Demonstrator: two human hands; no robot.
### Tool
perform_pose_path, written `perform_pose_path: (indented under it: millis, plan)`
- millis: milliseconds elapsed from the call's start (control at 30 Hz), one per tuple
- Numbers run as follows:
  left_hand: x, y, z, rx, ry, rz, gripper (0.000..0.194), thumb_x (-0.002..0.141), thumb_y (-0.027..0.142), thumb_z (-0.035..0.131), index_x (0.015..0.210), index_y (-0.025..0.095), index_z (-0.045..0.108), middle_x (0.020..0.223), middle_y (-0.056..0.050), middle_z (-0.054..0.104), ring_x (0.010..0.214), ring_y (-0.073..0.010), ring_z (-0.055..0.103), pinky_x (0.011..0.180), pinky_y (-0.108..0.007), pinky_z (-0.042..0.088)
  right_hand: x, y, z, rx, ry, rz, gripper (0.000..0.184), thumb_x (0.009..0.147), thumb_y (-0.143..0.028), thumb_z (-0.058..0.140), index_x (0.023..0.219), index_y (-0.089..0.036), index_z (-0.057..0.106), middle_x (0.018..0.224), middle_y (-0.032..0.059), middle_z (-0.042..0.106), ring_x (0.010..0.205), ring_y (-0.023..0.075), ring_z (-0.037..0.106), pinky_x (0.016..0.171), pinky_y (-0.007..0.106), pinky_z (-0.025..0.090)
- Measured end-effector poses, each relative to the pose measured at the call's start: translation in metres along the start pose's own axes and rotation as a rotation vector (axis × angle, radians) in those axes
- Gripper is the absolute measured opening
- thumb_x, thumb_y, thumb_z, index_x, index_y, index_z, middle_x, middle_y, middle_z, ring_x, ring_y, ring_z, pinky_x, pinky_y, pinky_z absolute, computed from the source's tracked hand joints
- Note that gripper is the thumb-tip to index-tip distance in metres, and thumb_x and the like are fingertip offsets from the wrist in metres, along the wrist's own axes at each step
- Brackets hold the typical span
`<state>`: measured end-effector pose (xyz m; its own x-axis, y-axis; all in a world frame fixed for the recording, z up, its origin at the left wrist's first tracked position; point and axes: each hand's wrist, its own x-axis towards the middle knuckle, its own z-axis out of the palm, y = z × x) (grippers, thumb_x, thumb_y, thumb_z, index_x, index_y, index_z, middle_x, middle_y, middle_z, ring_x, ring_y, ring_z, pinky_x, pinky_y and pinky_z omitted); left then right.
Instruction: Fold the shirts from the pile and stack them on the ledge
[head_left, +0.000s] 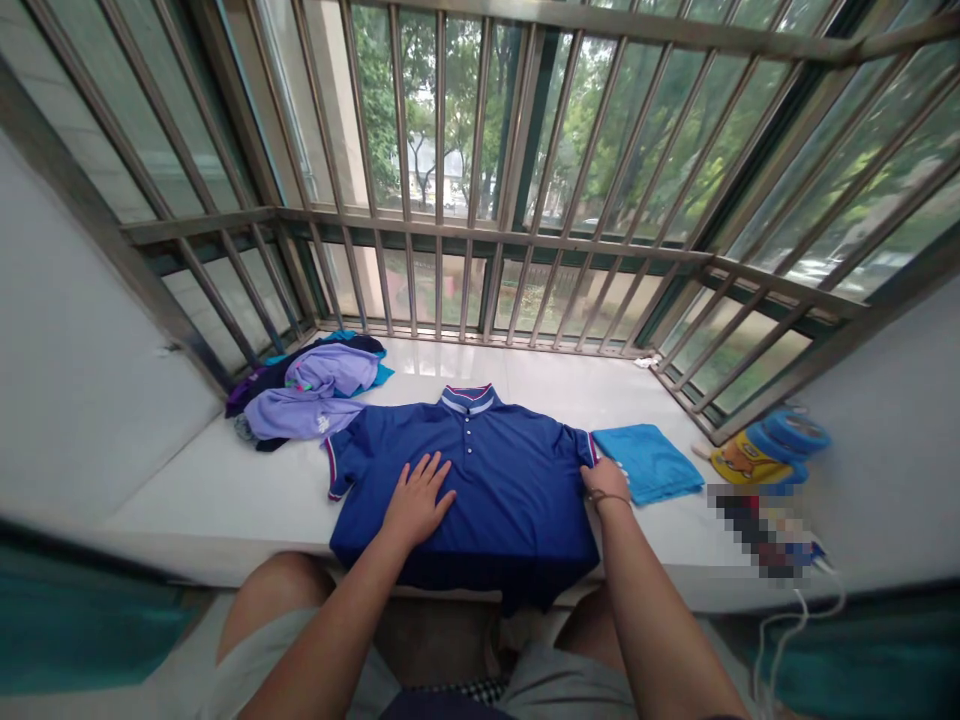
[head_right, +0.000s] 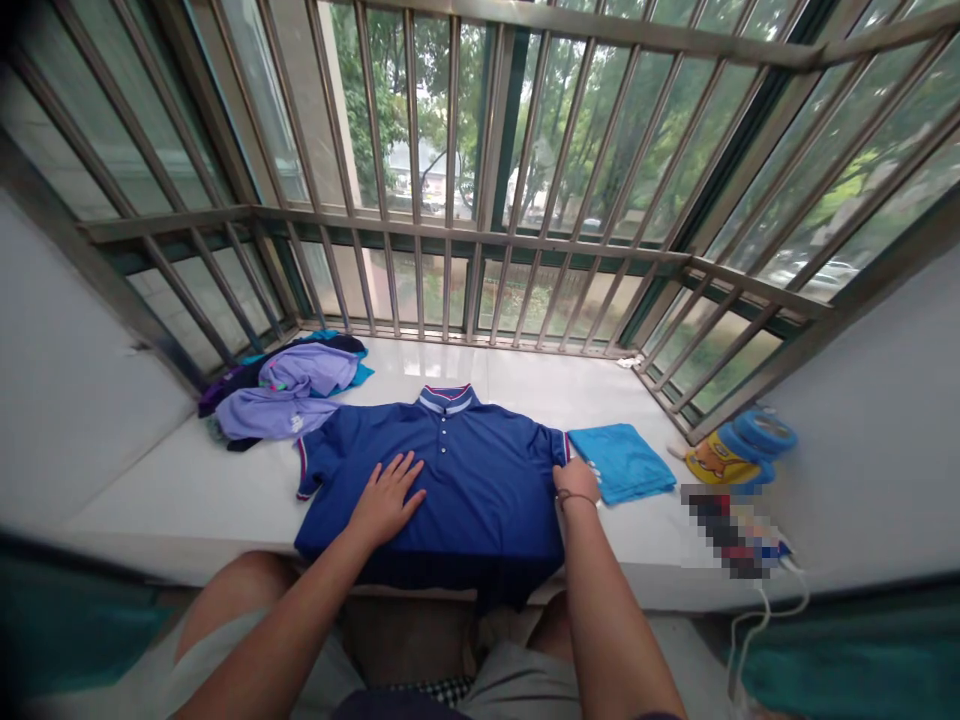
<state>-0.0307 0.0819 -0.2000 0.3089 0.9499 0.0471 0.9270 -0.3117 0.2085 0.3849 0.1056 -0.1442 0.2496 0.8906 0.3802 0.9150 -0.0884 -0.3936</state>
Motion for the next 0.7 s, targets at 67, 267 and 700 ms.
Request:
perform_pose_path:
  millis: [67, 267, 700]
  plan:
    - [0.0, 0.0, 0.001, -0.007, 0.003, 0.0, 0.063, 0.108, 0.054, 0.041, 0.168, 0.033, 0.042, 0.179, -0.003, 0.032, 0.166, -0.0303, 0.028, 0.135, -0.06, 0.023, 0.0, 0.002, -0.005, 0.008, 0.006, 0.05, 0.04, 0.097, -0.033, 0.055, 0.058, -0.026, 0.057, 0.052, 0.0022, 0.055, 0.048, 0.0195, 0.053, 0.059, 0.037, 0.041]
    - [0.0, 0.0, 0.002, -0.017, 0.01, 0.008, 0.064, 0.108, 0.053, 0.041, 0.168, 0.031, 0.043, 0.179, -0.004, 0.032, 0.166, -0.03, 0.028, 0.135, -0.06, 0.021, -0.004, -0.015, -0.014, 0.015, 0.066, 0.177, 0.04, 0.104, -0.03, 0.034, 0.096, -0.019, 0.072, 0.068, 0.0093, 0.068, 0.058, 0.0239, 0.062, 0.062, 0.037, 0.046]
    - [0.0, -0.001, 0.0, -0.005, 0.004, 0.009, 0.063, 0.109, 0.052, 0.042, 0.168, 0.031, 0.043, 0.179, -0.004, 0.032, 0.166, -0.0301, 0.028, 0.134, -0.061, 0.023, -0.093, -0.074, 0.023, -0.123, -0.51, -0.335, 0.062, 0.099, -0.033, 0.064, 0.159, -0.023, 0.054, 0.171, 0.0148, 0.044, 0.158, 0.0369, 0.039, 0.127, 0.058, 0.033]
